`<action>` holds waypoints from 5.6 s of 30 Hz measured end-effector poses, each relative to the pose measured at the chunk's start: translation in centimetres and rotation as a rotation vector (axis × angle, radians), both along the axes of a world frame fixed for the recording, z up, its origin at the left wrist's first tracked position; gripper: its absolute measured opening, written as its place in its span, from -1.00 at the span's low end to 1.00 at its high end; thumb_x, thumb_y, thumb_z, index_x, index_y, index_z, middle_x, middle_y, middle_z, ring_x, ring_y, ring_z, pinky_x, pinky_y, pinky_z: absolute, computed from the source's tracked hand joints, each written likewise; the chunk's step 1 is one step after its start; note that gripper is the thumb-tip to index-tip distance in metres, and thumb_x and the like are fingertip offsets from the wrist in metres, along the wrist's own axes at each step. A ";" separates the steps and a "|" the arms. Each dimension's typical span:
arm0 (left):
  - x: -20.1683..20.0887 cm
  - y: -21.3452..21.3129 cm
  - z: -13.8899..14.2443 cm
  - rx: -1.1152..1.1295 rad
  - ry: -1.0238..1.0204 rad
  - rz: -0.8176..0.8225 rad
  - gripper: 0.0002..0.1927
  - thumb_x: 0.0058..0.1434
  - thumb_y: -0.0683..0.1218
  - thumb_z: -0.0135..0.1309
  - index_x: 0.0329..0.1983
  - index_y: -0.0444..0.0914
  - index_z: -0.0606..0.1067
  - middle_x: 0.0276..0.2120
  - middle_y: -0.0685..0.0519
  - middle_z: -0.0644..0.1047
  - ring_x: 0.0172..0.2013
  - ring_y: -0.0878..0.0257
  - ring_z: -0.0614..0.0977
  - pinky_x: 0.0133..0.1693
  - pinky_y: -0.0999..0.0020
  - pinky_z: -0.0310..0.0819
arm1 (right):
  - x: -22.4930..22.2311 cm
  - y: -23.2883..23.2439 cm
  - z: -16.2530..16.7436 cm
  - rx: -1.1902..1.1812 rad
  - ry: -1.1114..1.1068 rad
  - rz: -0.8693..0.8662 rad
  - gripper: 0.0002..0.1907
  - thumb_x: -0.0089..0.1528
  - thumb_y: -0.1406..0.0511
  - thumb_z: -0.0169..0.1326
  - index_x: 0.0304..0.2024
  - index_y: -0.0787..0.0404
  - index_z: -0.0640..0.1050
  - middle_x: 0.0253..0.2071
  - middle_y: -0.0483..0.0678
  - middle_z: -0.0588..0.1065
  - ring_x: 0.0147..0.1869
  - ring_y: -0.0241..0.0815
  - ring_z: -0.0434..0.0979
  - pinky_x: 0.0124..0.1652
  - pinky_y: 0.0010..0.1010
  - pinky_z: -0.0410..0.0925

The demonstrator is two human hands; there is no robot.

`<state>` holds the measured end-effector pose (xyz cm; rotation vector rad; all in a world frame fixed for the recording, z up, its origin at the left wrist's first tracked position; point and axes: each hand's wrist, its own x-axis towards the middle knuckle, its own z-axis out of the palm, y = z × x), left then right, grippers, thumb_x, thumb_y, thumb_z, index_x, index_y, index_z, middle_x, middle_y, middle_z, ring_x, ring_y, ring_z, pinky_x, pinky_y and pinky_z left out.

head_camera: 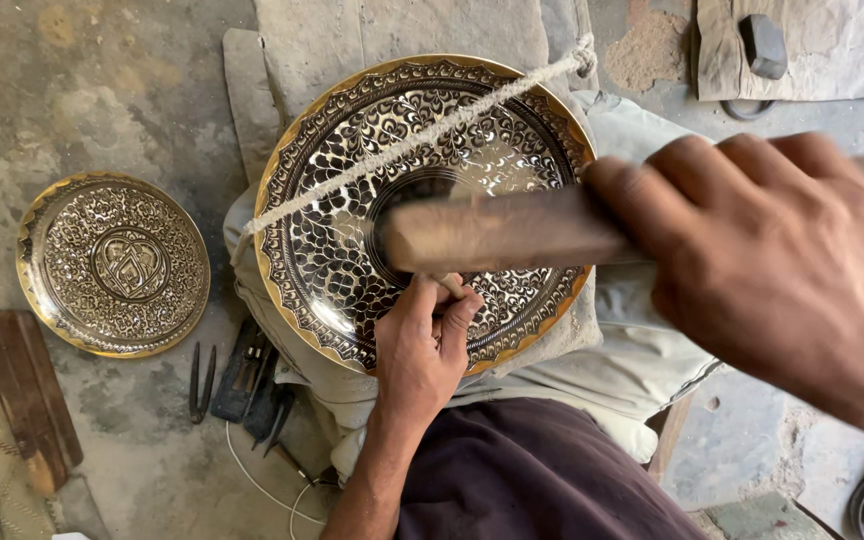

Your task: The person sits on the floor with a large decorated brass tray on their lap, holding a small punch against the tray's polished center and striking it with a wooden mallet to emboss the metal. A second finished brass tray rests on the floor beside them.

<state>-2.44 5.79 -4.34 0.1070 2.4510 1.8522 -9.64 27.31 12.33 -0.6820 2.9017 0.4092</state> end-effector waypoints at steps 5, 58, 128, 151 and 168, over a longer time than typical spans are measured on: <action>0.0 0.0 0.1 -0.032 0.014 -0.004 -0.84 0.35 -0.13 0.18 -0.17 -0.31 0.47 -0.28 0.03 0.60 -0.33 0.26 0.72 -0.44 0.42 0.62 | -0.5 0.1 -0.7 -0.047 -0.065 -0.021 -0.57 0.16 0.36 0.14 0.11 0.01 0.56 -0.24 -0.09 0.59 -0.19 -0.13 0.60 -0.14 -0.19 0.43; -0.2 -0.5 0.1 -0.010 0.133 -0.070 -0.84 0.44 -0.14 0.09 -0.04 -0.34 0.45 -0.22 -0.04 0.62 -0.22 0.12 0.71 -0.26 0.26 0.59 | 1.3 -0.5 -0.3 0.029 -0.169 -0.125 -0.55 0.20 0.22 0.15 0.14 0.09 0.46 -0.20 -0.03 0.56 -0.18 0.00 0.62 -0.18 -0.10 0.46; -0.6 -0.8 0.0 0.052 0.090 -0.045 -0.83 0.46 -0.14 0.11 -0.14 -0.33 0.38 -0.17 -0.01 0.58 -0.19 0.24 0.75 -0.23 0.40 0.68 | 0.6 1.2 -2.0 -0.281 -0.097 -0.087 -0.43 0.02 0.47 0.27 0.11 0.16 0.57 -0.19 0.06 0.55 -0.13 0.07 0.60 -0.08 -0.13 0.45; -0.8 -0.8 0.2 0.000 0.107 -0.052 -0.85 0.44 -0.16 0.11 -0.02 -0.30 0.42 -0.19 0.01 0.59 -0.23 0.24 0.72 -0.26 0.38 0.64 | 0.0 1.1 -2.6 -0.307 -0.045 -0.152 -0.47 0.06 0.37 0.30 0.09 0.13 0.51 -0.20 0.01 0.62 -0.19 -0.03 0.66 -0.19 -0.22 0.51; -0.8 -0.6 0.2 0.017 0.095 -0.044 -0.86 0.44 -0.19 0.11 -0.01 -0.30 0.42 -0.18 0.03 0.59 -0.19 0.26 0.72 -0.20 0.40 0.68 | 0.1 -0.1 -1.9 0.074 -0.087 -0.042 -0.56 0.12 0.33 0.28 0.07 -0.02 0.61 -0.25 -0.04 0.64 -0.24 -0.04 0.65 -0.15 -0.13 0.47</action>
